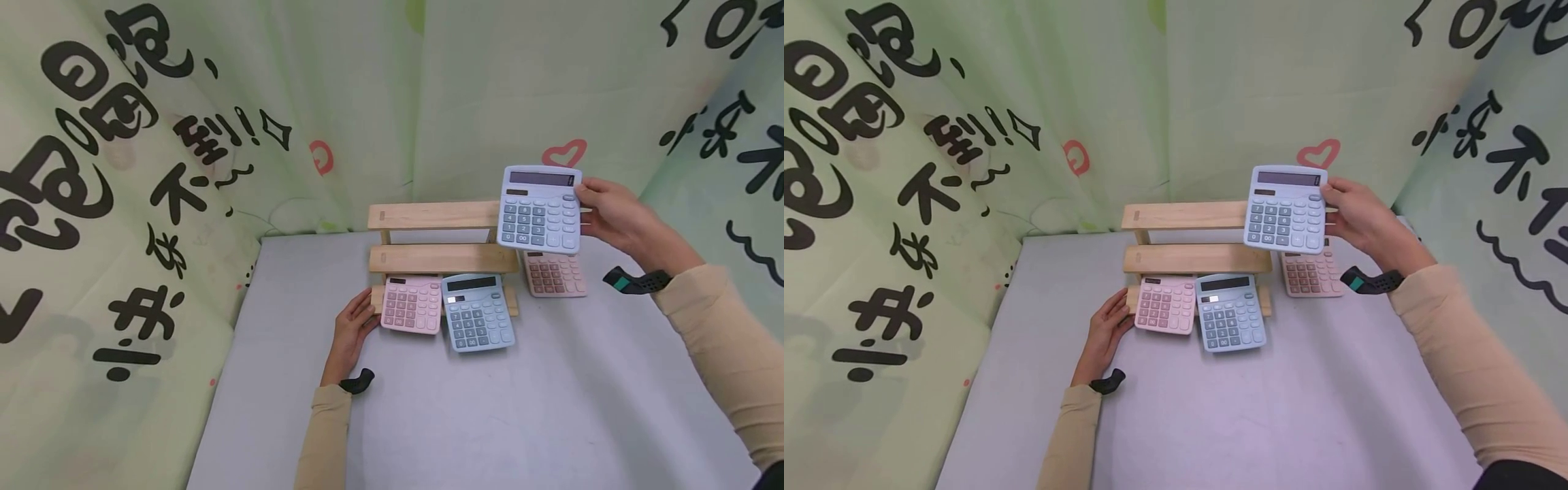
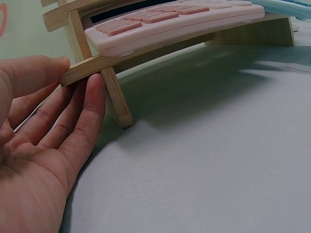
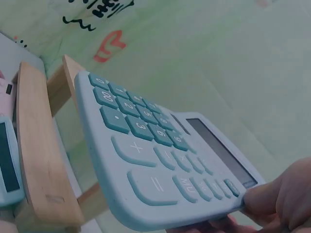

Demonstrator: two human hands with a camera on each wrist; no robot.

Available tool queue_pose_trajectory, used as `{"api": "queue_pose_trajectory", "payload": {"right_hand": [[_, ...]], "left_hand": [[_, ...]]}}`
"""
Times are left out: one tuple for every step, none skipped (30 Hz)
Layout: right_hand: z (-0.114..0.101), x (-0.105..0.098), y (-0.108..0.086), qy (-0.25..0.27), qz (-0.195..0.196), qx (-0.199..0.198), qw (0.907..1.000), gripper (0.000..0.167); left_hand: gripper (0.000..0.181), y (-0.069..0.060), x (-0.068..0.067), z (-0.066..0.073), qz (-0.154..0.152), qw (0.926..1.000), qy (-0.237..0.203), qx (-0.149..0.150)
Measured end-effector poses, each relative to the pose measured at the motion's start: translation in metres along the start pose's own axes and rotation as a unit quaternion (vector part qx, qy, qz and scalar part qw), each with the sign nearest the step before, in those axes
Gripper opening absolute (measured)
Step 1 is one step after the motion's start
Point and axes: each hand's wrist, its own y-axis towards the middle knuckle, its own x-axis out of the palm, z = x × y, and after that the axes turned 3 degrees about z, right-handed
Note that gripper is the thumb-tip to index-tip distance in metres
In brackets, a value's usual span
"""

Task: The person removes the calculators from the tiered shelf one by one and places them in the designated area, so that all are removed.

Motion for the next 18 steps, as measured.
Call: {"api": "queue_pose_trajectory", "payload": {"right_hand": [[0.003,-0.005,0.001,-0.004,-0.001,0.0,1.0,0.071],[0.005,-0.01,0.001,-0.01,0.0,0.0,1.0,0.072],[0.008,-0.015,0.002,-0.017,0.0,0.0,0.9999,0.072],[0.011,-0.02,0.002,-0.023,0.002,0.0,0.9997,0.072],[0.013,-0.025,0.002,-0.028,0.002,0.0,0.9996,0.072],[0.016,-0.029,0.003,-0.035,0.003,0.0,0.9994,0.072],[0.018,-0.034,0.002,-0.038,0.006,0.001,0.9993,0.072],[0.021,-0.038,0.002,-0.044,0.008,0.002,0.999,0.072],[0.024,-0.043,0.003,-0.048,0.008,0.003,0.9988,0.073],[0.027,-0.047,0.003,-0.052,0.009,0.004,0.9986,0.073],[0.03,-0.051,0.003,-0.055,0.012,0.006,0.9984,0.073],[0.034,-0.056,0.004,-0.06,0.014,0.006,0.9981,0.074],[0.037,-0.06,0.004,-0.062,0.016,0.007,0.9979,0.074],[0.04,-0.064,0.005,-0.068,0.018,0.007,0.9975,0.075],[0.043,-0.068,0.005,-0.071,0.019,0.006,0.9973,0.076],[0.046,-0.072,0.006,-0.077,0.021,0.006,0.9968,0.077],[0.049,-0.076,0.007,-0.082,0.023,0.007,0.9964,0.077],[0.052,-0.08,0.007,-0.09,0.025,0.008,0.9956,0.078]], "left_hand": [[0.052,0.0,0.0,0.0,0.0,1.0,0.002,0.0],[0.052,0.0,0.0,0.0,-0.001,1.0,0.002,0.001],[0.051,0.0,0.0,0.0,-0.001,1.0,0.003,0.001],[0.051,0.0,0.001,0.0,0.0,1.0,0.002,0.0],[0.051,0.0,0.001,0.0,0.0,1.0,0.001,0.0],[0.051,0.0,0.001,-0.001,-0.001,1.0,-0.001,-0.001],[0.051,0.0,0.001,-0.001,0.0,1.0,-0.002,-0.002],[0.051,0.0,0.001,-0.001,0.0,1.0,-0.002,-0.001],[0.051,0.0,0.001,-0.001,0.0,1.0,-0.003,-0.001],[0.051,0.0,0.001,-0.001,0.001,1.0,-0.003,-0.002],[0.051,0.0,0.001,-0.001,0.0,1.0,-0.003,-0.001],[0.051,0.0,0.001,-0.002,0.0,1.0,-0.001,-0.001],[0.051,-0.001,0.001,-0.002,0.0,1.0,0.0,-0.001],[0.051,-0.001,0.001,-0.002,0.0,1.0,0.001,-0.002],[0.051,-0.001,0.001,-0.002,0.0,1.0,0.001,-0.002],[0.051,-0.002,0.002,-0.002,0.001,1.0,0.002,-0.003],[0.051,-0.002,0.002,-0.002,0.001,1.0,0.003,-0.004],[0.051,-0.002,0.002,-0.002,0.001,1.0,0.003,-0.005]]}}
